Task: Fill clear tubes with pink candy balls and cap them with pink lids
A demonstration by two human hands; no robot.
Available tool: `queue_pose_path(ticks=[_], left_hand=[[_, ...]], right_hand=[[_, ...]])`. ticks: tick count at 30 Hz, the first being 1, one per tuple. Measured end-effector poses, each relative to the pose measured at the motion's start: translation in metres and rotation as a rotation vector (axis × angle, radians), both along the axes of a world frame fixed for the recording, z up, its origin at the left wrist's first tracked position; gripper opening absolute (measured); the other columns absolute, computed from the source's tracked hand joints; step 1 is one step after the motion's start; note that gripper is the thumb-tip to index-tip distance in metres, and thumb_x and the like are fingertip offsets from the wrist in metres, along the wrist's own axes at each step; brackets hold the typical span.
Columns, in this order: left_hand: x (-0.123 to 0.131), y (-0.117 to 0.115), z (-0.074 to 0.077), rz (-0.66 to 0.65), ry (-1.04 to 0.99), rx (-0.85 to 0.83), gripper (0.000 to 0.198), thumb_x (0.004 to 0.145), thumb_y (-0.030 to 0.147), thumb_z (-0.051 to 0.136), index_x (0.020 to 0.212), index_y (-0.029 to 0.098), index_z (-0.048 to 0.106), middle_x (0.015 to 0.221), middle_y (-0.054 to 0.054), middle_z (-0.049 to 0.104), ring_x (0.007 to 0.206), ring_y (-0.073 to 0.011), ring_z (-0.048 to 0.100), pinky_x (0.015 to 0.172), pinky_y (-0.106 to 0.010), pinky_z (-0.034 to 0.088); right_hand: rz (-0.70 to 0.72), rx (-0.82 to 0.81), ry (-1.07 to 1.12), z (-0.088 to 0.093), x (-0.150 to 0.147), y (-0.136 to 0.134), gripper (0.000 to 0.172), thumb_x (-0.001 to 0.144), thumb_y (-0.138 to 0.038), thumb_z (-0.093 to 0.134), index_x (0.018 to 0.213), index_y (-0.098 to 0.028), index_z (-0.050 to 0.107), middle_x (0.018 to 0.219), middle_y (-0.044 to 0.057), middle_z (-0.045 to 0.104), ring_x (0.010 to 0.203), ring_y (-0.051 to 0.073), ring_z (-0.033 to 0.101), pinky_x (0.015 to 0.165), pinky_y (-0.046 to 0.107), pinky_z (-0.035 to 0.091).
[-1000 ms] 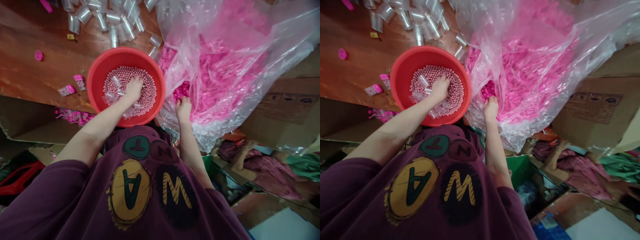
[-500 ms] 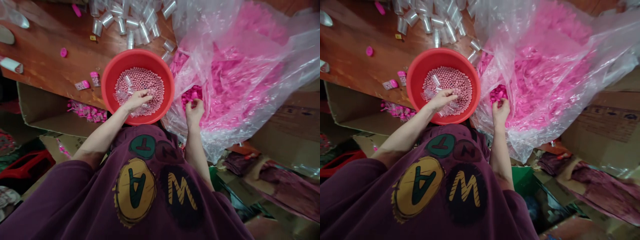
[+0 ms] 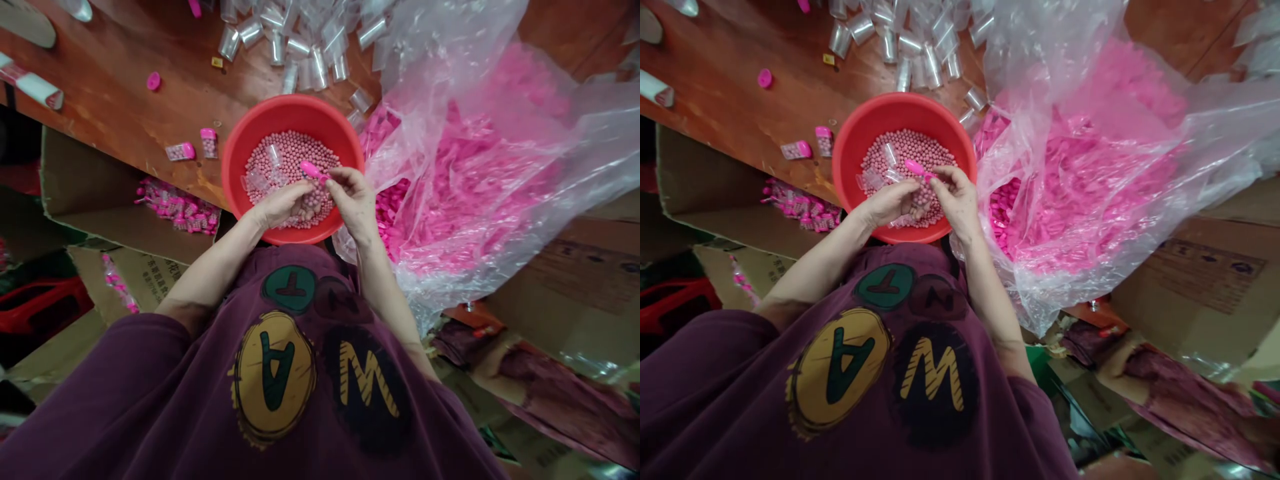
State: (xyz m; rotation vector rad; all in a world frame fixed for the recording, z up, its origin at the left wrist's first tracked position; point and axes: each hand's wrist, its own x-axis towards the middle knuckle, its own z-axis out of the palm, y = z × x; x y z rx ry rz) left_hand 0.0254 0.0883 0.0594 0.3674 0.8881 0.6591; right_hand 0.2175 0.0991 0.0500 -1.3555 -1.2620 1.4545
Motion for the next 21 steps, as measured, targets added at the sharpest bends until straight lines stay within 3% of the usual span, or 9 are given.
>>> queue_pose_path(ticks=[3, 7, 11, 16, 21], left_hand=[[-0.002, -0.002, 0.0, -0.032, -0.011, -0.013, 0.031, 0.107, 0.037, 0.054, 0.085, 0.017, 0.065, 0.076, -0.007, 0.071, 0.058, -0.0157, 0.065, 0.056, -0.028, 0.051], [-0.007, -0.001, -0.003, -0.026, 0.023, -0.025, 0.032, 0.107, 0.042, 0.057, 0.091, 0.017, 0.069, 0.079, -0.009, 0.075, 0.056, -0.0174, 0.068, 0.056, -0.03, 0.054], [-0.011, 0.003, -0.004, -0.051, 0.04, -0.031, 0.033, 0.106, 0.046, 0.062, 0.091, 0.017, 0.067, 0.077, -0.01, 0.075, 0.055, -0.0194, 0.071, 0.052, -0.029, 0.052], [-0.01, 0.008, 0.007, -0.043, 0.051, -0.046, 0.028, 0.107, 0.039, 0.062, 0.092, 0.016, 0.067, 0.076, -0.009, 0.073, 0.058, -0.0195, 0.073, 0.051, -0.026, 0.051], [-0.007, 0.011, 0.018, -0.037, 0.046, -0.074, 0.025, 0.109, 0.033, 0.057, 0.093, 0.016, 0.066, 0.076, -0.006, 0.071, 0.058, -0.0147, 0.069, 0.051, -0.023, 0.047]], right_hand=[[0.067, 0.014, -0.049, 0.005, 0.001, -0.002, 0.043, 0.098, -0.07, 0.077, 0.116, -0.031, 0.082, 0.117, 0.002, 0.083, 0.109, 0.021, 0.078, 0.107, 0.045, 0.067], [0.122, -0.006, 0.003, 0.008, 0.006, -0.004, 0.043, 0.102, -0.069, 0.074, 0.124, -0.034, 0.083, 0.119, 0.001, 0.083, 0.096, 0.018, 0.079, 0.095, 0.041, 0.071], [0.058, 0.011, 0.052, 0.007, 0.006, -0.006, 0.037, 0.102, -0.064, 0.076, 0.126, -0.036, 0.082, 0.122, 0.0, 0.084, 0.103, 0.02, 0.08, 0.098, 0.044, 0.071], [0.006, 0.17, -0.105, 0.005, 0.0, -0.008, 0.039, 0.103, -0.065, 0.075, 0.129, -0.036, 0.079, 0.122, 0.003, 0.078, 0.116, 0.022, 0.075, 0.11, 0.05, 0.067], [0.06, 0.181, -0.191, 0.011, -0.002, -0.009, 0.033, 0.104, -0.061, 0.073, 0.115, -0.031, 0.078, 0.114, 0.002, 0.079, 0.107, 0.021, 0.076, 0.102, 0.046, 0.067]])
